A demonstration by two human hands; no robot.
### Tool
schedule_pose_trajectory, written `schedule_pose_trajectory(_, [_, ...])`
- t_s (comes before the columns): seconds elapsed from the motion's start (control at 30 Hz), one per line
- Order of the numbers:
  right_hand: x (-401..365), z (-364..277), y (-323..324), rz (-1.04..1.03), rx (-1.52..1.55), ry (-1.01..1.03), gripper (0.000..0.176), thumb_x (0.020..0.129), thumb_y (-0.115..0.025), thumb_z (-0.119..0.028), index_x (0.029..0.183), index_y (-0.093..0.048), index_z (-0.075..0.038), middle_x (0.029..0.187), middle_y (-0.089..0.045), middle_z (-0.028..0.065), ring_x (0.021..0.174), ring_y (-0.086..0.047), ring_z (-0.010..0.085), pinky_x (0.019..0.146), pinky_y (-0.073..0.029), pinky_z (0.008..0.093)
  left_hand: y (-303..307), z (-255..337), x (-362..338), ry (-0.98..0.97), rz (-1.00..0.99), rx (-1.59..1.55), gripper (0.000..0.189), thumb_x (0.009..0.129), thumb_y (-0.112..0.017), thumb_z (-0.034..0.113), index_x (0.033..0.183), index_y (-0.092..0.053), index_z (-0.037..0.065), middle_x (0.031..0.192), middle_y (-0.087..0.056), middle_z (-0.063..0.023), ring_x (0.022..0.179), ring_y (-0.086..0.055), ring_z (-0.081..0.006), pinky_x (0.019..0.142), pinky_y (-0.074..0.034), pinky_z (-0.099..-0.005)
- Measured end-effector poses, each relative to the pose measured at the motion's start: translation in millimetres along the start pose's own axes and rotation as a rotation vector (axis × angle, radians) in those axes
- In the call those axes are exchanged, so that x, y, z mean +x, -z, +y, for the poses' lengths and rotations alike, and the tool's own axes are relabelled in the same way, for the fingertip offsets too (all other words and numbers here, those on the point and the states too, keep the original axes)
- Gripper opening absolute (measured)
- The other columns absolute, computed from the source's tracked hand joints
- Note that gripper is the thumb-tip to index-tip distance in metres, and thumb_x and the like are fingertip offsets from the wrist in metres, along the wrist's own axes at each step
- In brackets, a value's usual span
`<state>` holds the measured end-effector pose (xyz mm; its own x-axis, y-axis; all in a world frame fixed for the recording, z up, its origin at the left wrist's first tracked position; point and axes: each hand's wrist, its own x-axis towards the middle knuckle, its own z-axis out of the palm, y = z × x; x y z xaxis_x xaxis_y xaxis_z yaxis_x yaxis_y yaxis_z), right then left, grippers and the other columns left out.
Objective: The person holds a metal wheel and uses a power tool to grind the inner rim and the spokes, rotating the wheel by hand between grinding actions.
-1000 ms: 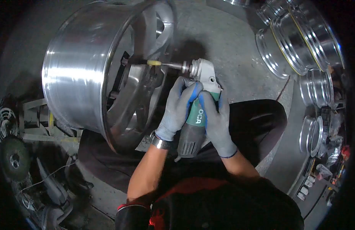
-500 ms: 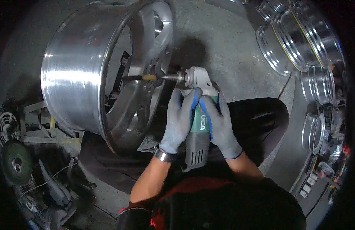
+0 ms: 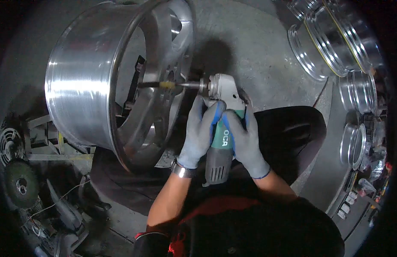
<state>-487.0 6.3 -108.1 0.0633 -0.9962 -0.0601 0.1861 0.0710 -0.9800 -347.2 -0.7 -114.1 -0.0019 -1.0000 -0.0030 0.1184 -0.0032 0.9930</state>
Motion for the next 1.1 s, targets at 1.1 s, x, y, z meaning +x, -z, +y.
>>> schedule_pose_trajectory(1.1, [-9,11,-1,-0.011,0.020,-0.066,0.048,0.101,-0.067,-0.015,0.142,-0.048,-0.001,0.126,-0.063,0.0075,0.114,-0.061,0.0125,0.099,-0.051,0.0303,-10,9,-6,0.306,0.167,-0.101,0.036,0.102,-0.065,0.029,0.115,-0.059,-0.005,0.107,-0.067,-0.0133,0.100,-0.059,-0.0151,0.090,-0.049,-0.0325])
